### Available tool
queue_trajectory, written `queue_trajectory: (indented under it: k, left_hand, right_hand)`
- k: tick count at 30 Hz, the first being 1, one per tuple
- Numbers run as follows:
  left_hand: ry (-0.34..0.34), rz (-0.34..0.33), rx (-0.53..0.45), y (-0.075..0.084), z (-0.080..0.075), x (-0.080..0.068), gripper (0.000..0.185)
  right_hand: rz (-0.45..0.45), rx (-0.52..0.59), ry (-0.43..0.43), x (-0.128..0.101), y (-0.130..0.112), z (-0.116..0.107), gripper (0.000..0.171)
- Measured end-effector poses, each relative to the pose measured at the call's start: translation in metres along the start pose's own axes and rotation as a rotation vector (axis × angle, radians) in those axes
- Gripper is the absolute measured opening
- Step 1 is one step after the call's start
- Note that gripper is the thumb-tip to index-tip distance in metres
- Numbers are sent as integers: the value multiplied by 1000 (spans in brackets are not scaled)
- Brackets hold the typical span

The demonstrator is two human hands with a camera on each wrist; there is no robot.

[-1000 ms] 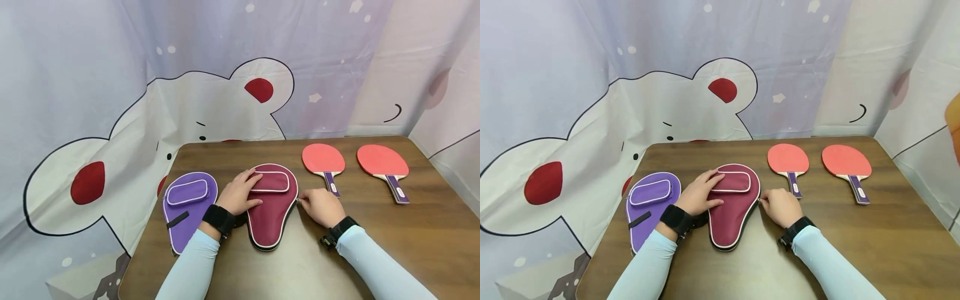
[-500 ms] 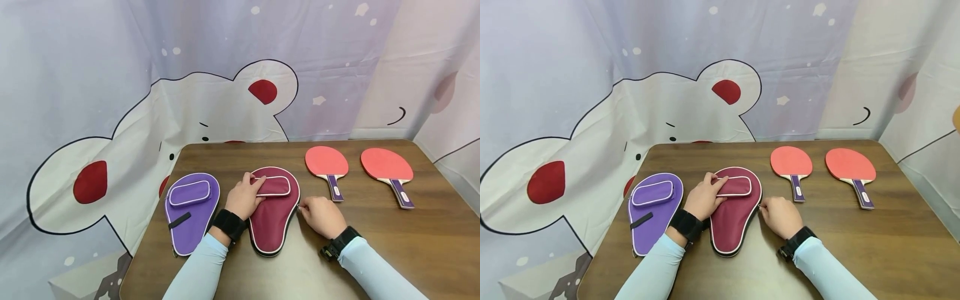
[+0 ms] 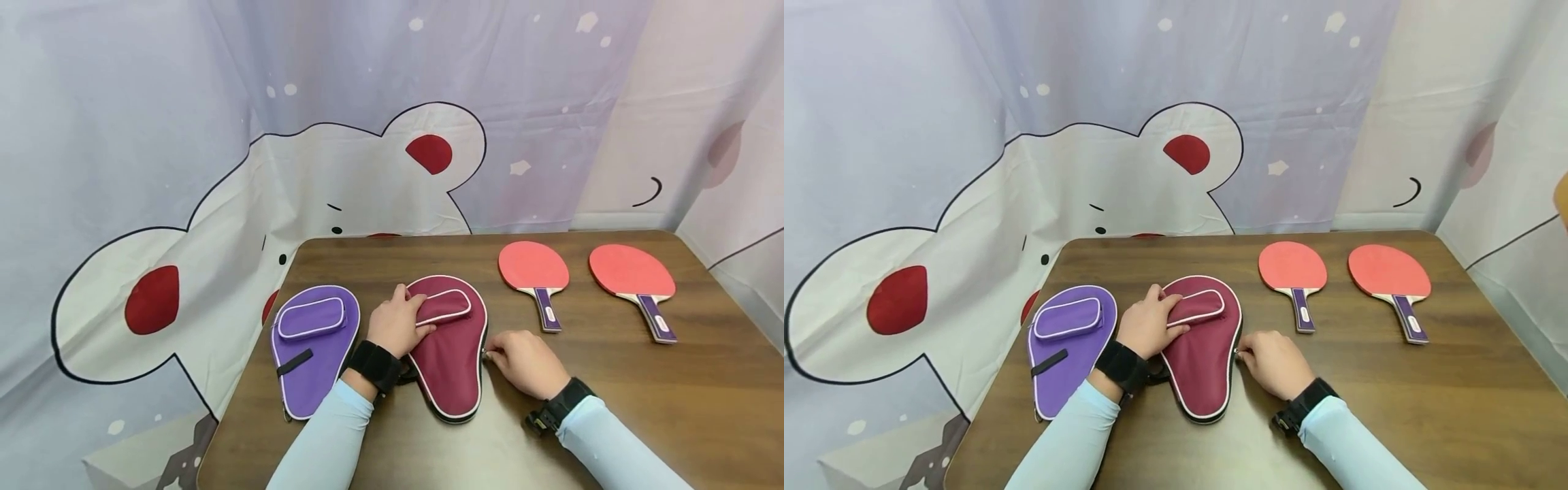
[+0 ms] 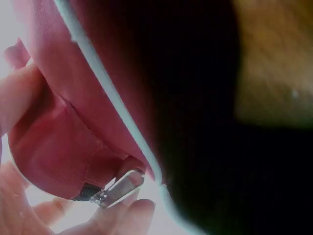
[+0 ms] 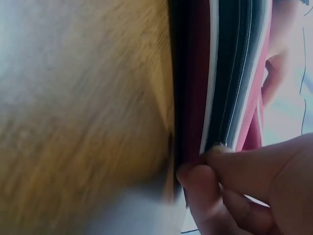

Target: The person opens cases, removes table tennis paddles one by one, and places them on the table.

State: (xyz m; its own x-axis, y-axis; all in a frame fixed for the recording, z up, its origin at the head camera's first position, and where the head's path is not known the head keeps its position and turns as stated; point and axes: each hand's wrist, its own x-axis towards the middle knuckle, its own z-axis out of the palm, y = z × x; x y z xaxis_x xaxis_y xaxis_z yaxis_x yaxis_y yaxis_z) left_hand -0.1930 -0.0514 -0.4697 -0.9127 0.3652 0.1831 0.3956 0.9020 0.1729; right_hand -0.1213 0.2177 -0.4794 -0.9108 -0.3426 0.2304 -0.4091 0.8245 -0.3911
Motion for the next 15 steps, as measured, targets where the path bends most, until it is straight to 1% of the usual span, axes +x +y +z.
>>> queue_trajectory:
  k: [7, 11, 15]
  left_hand:
    - [-37, -46, -12, -6, -2, 1, 62]
    - [-42, -37, -18, -8, -3, 1, 61]
    - [-33, -31, -10, -9, -1, 1, 61]
  right_hand:
    - [-51, -2, -55, -6, -5, -5, 16]
    - [-81, 3, -54, -10, -6, -6, 20]
    - [-95, 5, -61, -13, -8, -5, 22]
